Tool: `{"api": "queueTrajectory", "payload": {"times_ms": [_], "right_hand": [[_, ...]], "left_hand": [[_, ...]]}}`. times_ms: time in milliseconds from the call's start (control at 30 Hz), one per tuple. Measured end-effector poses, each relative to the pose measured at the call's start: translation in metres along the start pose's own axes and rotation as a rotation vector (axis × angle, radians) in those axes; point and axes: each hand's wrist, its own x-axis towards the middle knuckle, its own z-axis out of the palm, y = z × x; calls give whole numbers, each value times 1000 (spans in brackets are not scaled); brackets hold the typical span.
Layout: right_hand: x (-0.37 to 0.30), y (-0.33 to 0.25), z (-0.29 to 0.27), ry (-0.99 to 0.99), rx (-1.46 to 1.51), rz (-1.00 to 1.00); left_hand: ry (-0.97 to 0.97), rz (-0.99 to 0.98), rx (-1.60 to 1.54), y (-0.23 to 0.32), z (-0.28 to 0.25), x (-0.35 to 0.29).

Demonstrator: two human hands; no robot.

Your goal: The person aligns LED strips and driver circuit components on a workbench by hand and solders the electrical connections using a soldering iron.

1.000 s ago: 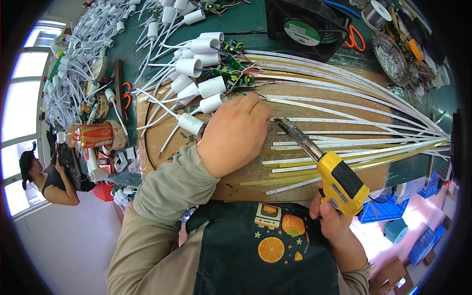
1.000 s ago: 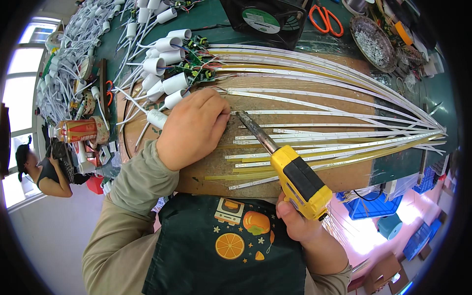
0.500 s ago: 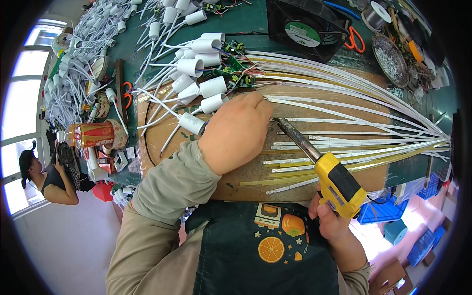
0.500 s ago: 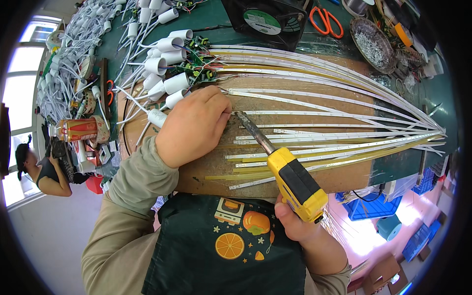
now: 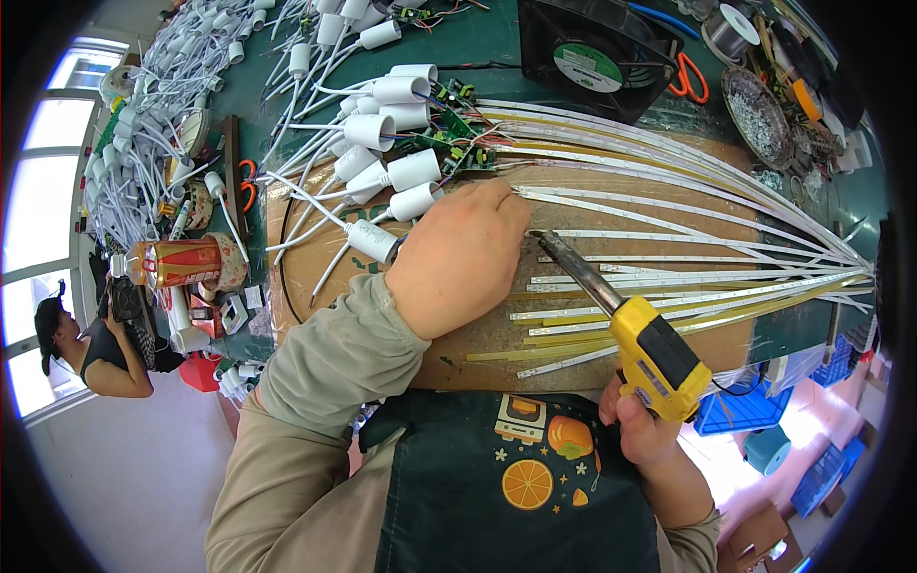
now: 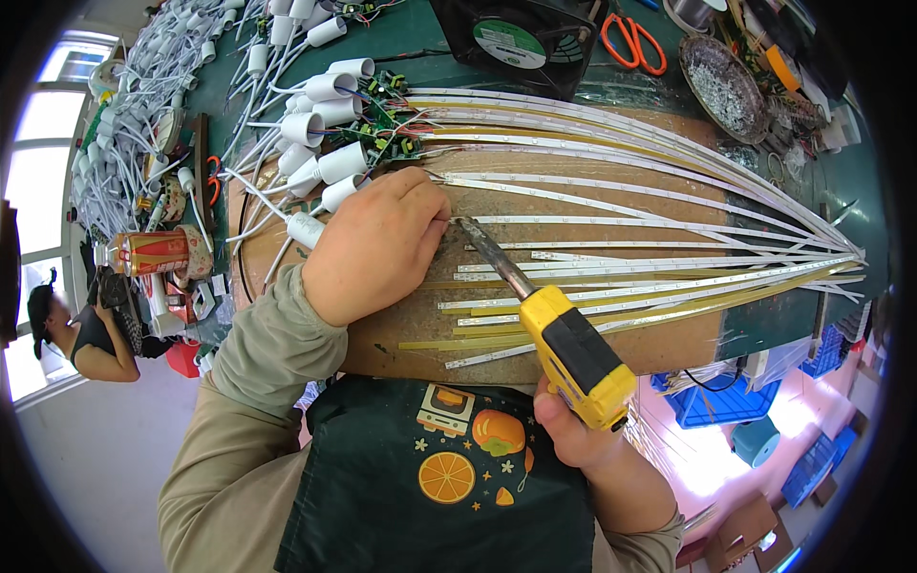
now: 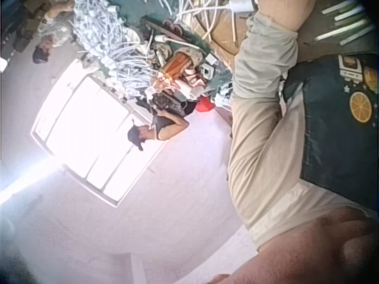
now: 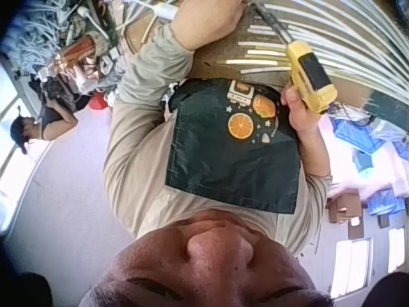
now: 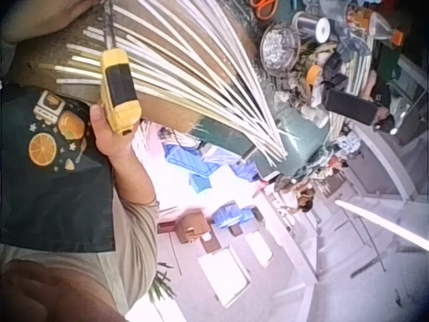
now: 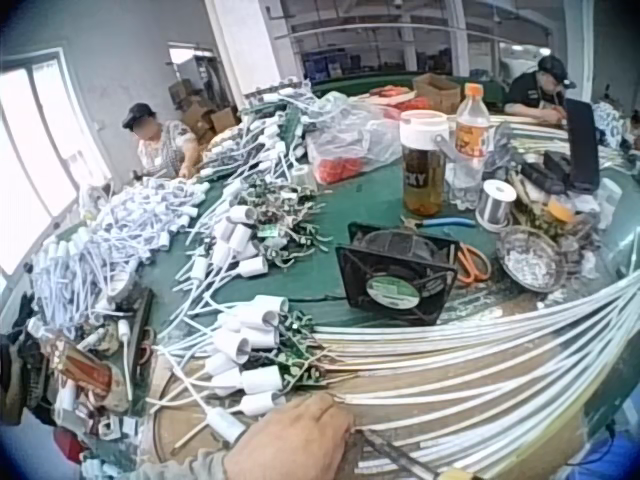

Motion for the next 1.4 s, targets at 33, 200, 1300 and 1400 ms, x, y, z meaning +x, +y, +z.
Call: {"api": "queueTrajectory", "payload": {"times_ms": [33, 200, 1300, 1400], "right_hand": [[1, -4, 0, -15, 63, 37], [3, -13, 3, 56, 199, 48], [36, 3, -68, 267, 401, -454], [36, 4, -69, 253, 416, -464]], "left_hand": [[-4, 0, -4, 0, 0, 0], [3, 12, -1, -2, 0, -2], [99, -8, 97, 27, -13, -14], [117, 20, 230, 29, -23, -23]]}}
